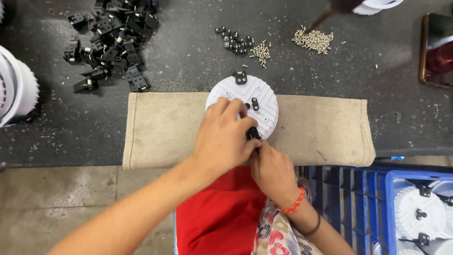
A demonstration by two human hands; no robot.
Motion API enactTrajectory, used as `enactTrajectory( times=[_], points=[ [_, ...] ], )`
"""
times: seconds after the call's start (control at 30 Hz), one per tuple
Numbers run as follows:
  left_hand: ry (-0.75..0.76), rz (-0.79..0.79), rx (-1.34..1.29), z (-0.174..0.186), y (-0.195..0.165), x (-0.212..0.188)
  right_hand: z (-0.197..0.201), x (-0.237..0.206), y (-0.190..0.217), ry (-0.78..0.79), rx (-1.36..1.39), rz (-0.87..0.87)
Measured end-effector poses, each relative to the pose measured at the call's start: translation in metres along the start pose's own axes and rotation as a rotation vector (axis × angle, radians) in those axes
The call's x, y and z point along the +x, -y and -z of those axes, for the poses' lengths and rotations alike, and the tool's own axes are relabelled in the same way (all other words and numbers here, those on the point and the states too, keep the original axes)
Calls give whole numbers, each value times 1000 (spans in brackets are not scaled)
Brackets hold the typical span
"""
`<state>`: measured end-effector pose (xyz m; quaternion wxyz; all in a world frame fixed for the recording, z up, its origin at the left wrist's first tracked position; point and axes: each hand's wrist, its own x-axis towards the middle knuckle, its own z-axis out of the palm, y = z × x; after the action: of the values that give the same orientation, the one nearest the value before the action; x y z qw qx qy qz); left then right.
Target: The person assembles white circular light fixtures by attaching black plastic clips and screws using a green electric screwdriver. They place clips onto the fixture, insert screws, and tighten them repeatedly across multiple units.
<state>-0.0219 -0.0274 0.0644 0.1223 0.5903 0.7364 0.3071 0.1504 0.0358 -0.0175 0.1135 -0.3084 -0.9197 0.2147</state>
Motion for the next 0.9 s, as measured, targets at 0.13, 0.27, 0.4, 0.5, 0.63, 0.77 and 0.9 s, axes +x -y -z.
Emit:
enactTrajectory(
  times=[0.13, 0.27, 0.4, 0.5, 0.63, 0.77, 0.9],
  points=[
    [-257, 8, 11, -13, 9, -19, 1, -7, 2, 62, -79, -9],
    [-275, -16, -98, -26, 24, -20, 8, -7, 7, 101, -122, 3],
    [-311, -141, -182, -30, 40, -13, 14, -7, 10, 83, -122, 30],
    [-274, -136, -163, -31, 42, -14, 18, -7, 12, 123, -141, 41],
    [-278, -154, -151, -29, 42, -13, 27, -1, 9, 204, -100, 79],
    [-260, -157, -153, -27, 41, -14, 41, 7, 8, 311, -198, 253],
    [-253, -166, -126, -27, 42, -14, 62, 14, 8, 659, -225, 248]
  ],
)
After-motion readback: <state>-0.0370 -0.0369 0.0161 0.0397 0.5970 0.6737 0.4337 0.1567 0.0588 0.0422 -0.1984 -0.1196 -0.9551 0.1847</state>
